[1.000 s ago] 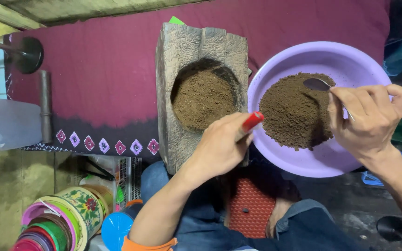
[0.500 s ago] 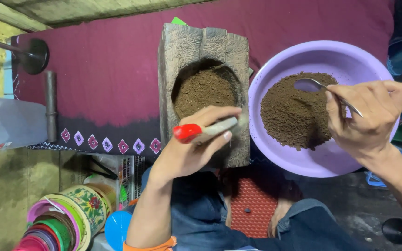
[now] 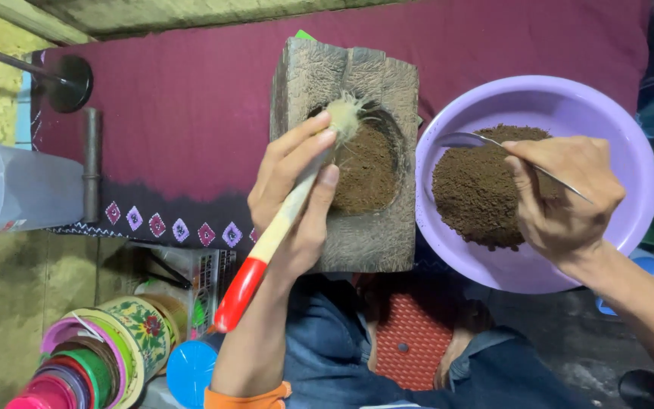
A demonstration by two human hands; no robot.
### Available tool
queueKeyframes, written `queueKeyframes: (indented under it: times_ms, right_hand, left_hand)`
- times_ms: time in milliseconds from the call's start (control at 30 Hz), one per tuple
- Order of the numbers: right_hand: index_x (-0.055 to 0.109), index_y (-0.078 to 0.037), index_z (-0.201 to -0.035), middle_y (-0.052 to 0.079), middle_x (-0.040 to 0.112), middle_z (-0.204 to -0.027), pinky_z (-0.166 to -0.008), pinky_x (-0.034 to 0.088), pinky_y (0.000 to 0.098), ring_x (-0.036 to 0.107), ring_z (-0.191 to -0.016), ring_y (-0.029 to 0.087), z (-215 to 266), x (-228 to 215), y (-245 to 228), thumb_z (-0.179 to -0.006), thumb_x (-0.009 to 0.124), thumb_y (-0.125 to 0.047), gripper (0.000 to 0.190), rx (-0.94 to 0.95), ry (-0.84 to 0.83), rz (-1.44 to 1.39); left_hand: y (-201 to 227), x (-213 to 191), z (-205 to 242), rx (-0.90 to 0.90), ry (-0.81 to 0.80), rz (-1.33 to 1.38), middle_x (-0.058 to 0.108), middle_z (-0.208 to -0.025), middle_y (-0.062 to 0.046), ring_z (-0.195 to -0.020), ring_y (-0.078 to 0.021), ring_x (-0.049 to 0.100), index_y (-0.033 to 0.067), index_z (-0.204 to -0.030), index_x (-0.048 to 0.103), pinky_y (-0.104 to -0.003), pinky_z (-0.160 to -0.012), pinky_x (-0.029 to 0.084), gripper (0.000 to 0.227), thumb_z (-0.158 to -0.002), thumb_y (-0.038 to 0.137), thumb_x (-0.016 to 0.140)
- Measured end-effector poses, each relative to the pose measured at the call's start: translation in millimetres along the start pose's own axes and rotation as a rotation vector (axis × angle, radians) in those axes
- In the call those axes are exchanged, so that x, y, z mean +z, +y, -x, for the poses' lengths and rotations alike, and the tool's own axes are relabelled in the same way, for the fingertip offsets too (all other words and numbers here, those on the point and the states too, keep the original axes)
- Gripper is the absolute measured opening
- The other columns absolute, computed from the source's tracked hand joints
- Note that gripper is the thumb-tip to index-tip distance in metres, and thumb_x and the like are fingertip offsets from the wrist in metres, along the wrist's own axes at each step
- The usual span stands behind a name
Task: Cleaning out granular material from a wooden mold using a spoon and a brush
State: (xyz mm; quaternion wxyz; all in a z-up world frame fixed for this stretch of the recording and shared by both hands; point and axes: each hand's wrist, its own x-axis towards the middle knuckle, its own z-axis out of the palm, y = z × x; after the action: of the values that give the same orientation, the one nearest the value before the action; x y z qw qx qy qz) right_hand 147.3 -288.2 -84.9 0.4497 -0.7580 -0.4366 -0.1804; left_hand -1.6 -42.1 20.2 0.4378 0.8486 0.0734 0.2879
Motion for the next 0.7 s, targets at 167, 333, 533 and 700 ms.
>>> queueKeyframes:
  times_ms: [167,333,533,700]
  right_hand:
    - [0.073,0.010,-0.115,0.020,0.074,-0.102,-0.087,0.052,0.0374,0.062,-0.089,0.028,-13.1,37.5,-17.9,-0.094,0.074,0.016,0.022,0.130,-0.039,-0.268]
    - [0.073,0.006,-0.117,0.019,0.075,-0.103,-0.059,0.043,0.0229,0.056,-0.069,0.017,-27.6,83.4,0.4,-0.098,0.068,0.012,0.020,0.217,-0.085,-0.455]
    - [0.078,0.003,-0.115,0.021,0.077,-0.099,-0.081,0.054,0.0386,0.071,-0.095,0.025,-24.6,130.9,15.8,-0.102,0.071,0.006,0.014,0.265,0.085,-0.482]
    - [0.079,0.000,-0.113,0.018,0.077,-0.095,-0.082,0.053,0.0425,0.071,-0.088,0.028,-11.4,137.3,13.8,-0.101,0.068,0.007,0.018,0.277,-0.008,-0.496]
  left_hand:
    - [-25.4,-0.6,12.6,0.238,0.242,-0.179,0.054,-0.145,-0.011,-0.135,-0.0276,0.060,0.0180,-0.128,0.059,-0.040,-0.119,0.058,0.028,-0.105,0.003,0.065]
    - [-41.0,-4.8,4.4,0.223,0.297,-0.285,0.053,-0.147,-0.010,-0.137,-0.0271,0.056,0.0165,-0.125,0.064,-0.040,-0.120,0.055,0.033,-0.101,-0.005,0.069]
    - [-64.2,-10.3,-9.8,0.098,0.327,-0.281,0.055,-0.136,-0.013,-0.131,-0.0361,0.053,0.0135,-0.126,0.069,-0.055,-0.113,0.044,0.023,-0.108,0.005,0.057]
    - [-74.1,-12.7,-16.3,-0.254,0.178,-0.169,0.053,-0.129,-0.018,-0.126,-0.0455,0.056,0.0083,-0.126,0.065,-0.063,-0.106,0.044,0.026,-0.106,0.019,0.054]
